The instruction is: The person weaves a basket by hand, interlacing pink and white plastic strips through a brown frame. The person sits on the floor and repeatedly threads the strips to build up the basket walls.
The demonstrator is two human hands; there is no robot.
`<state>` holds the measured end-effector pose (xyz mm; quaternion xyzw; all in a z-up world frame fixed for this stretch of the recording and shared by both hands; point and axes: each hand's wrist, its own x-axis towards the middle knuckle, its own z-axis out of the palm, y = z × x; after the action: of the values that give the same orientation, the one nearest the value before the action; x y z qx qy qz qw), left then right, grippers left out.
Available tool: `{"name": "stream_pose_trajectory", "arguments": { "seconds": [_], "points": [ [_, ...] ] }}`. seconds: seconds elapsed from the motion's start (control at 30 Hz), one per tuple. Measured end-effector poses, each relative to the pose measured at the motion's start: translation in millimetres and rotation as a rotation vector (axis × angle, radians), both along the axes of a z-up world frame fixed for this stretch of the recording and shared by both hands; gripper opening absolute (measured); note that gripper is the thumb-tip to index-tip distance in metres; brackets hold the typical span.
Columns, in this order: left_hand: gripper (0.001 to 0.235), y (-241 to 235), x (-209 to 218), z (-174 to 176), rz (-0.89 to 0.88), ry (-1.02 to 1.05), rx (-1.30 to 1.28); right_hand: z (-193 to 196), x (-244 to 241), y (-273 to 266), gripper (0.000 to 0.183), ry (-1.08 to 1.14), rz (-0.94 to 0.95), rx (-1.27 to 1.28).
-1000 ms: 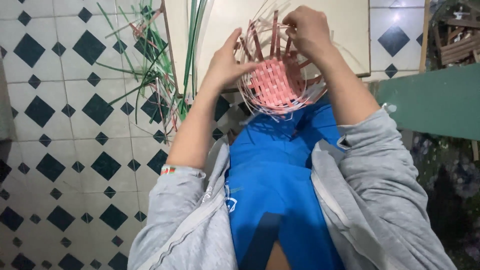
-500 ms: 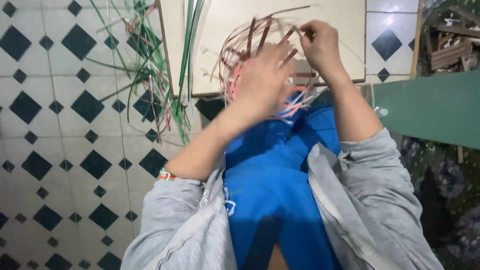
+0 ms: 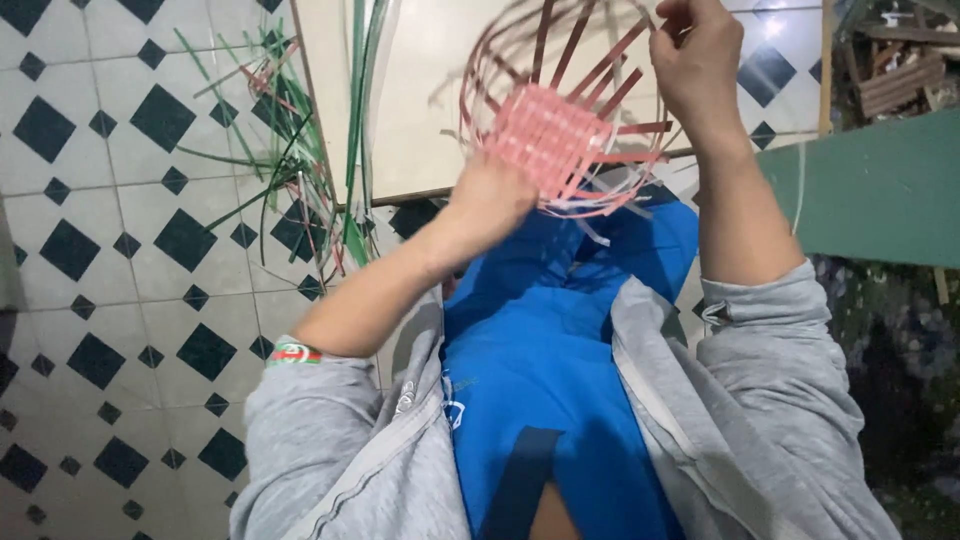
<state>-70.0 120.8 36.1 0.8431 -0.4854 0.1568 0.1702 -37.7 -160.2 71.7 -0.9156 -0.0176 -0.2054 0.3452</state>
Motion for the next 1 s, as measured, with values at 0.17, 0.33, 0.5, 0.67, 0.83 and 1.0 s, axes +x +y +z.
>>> {"name": "stream_pose_trajectory", "arguments": {
  "seconds": [0.17,0.33,0.5,0.67,0.83,1.0],
  "points": [
    [0.011,29,42,85,-0.178,0.132,0.262,40,-31,2,0.021,-0.006,-0.025,0.132],
    [0.049,62,115,32,-0.350,-0.019,0.297,-49,-75,39,0.015,0.240,-0.137,0.377],
    [0.062,65,112,-17,0.078,-0.168,0.625,-116,-117,72,0.030,0.356,-0.092,0.562],
    [0.031,-9,43,101,-0.034,0.378,0.622,-106,-133,60,0.028,0.303,-0.066,0.685],
    [0.030,-63,40,-26,0.064,0.474,0.370,-127,-129,53,0.025,0.313,-0.202,0.817],
    [0.034,-84,36,-90,0.258,0.695,0.142,-124,-110,55,0.021,0.215,-0.330,1.048]
  ]
}}
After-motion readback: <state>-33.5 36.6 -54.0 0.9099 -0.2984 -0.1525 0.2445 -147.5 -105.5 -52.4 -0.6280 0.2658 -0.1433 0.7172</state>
